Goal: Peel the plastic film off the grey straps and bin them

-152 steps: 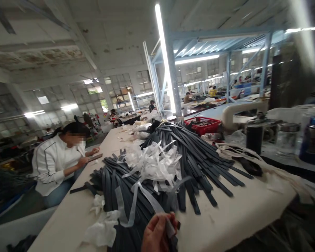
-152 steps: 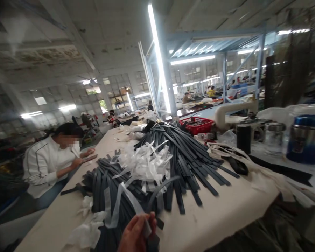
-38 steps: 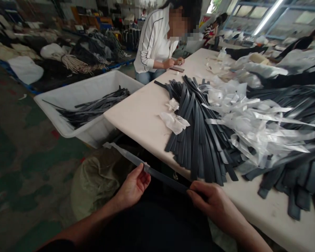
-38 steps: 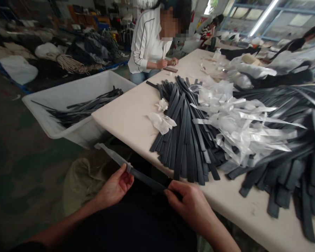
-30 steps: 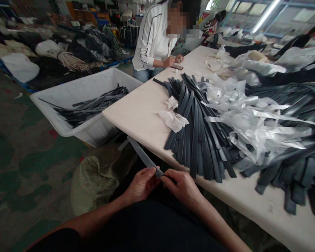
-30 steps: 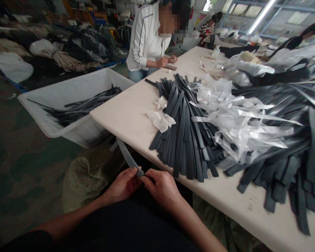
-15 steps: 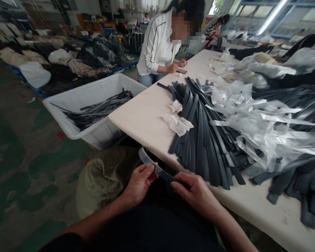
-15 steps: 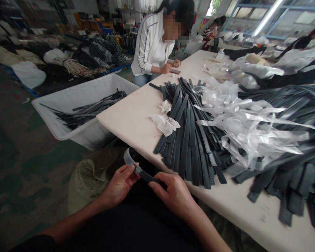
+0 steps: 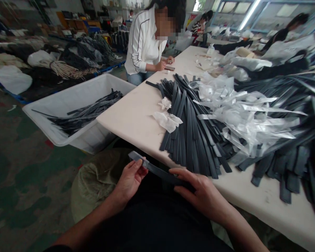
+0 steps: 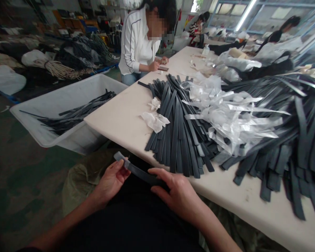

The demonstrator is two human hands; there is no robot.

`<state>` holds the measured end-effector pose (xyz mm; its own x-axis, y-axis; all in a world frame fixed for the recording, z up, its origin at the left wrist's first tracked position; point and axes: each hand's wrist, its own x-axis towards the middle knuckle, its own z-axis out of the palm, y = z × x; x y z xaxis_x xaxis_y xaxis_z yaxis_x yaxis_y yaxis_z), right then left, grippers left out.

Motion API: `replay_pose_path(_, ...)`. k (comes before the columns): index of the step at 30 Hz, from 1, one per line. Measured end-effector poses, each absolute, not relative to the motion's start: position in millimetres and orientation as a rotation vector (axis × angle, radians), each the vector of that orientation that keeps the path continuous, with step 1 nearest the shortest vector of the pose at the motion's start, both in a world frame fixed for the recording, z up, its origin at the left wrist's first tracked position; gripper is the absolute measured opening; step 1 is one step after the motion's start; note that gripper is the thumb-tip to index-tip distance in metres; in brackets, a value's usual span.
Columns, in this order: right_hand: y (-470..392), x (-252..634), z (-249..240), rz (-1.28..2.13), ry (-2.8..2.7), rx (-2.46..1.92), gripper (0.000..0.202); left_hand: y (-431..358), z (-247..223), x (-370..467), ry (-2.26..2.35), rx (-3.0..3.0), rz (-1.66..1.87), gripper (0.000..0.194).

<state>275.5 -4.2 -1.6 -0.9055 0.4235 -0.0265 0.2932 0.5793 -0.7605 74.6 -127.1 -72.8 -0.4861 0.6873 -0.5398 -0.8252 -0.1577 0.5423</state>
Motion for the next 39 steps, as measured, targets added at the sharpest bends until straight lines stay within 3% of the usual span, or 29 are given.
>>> replay_pose_path(2,-6,297,4,1.179,-2.617,-0.476,0.046,-126,-72,66,1.003,-0.28,1.841,0.022)
replay_pose_path(6,-12,310,11,1.002,-2.494,-0.221,0.026,-119,-66,67,1.034,-0.407,1.765,0.007)
replay_pose_path(11,-14,290,13,0.845,-2.418,-0.06,0.014,-114,-54,81,1.032,-0.467,1.593,0.018)
replay_pose_path(20,-14,298,27,0.801,-2.541,0.123,0.02,-125,-47,79,1.064,-0.459,1.595,0.025)
replay_pose_path(24,-13,290,18,0.684,-2.563,0.138,0.024,-127,-49,86,1.01,-0.422,1.53,0.022)
replay_pose_path(28,-8,267,0,0.582,-2.499,0.045,0.023,-131,-57,91,0.943,-0.263,1.46,0.001)
replay_pose_path(30,-7,255,-7,0.556,-2.477,0.03,0.021,-134,-61,92,0.889,-0.149,1.441,0.01)
replay_pose_path(34,-8,240,-12,0.72,-2.42,0.189,0.02,-137,-61,92,0.737,-0.034,1.462,0.011)
replay_pose_path(39,-7,255,0,1.216,-2.344,0.086,0.016,-139,-59,65,0.749,-0.32,1.587,0.036)
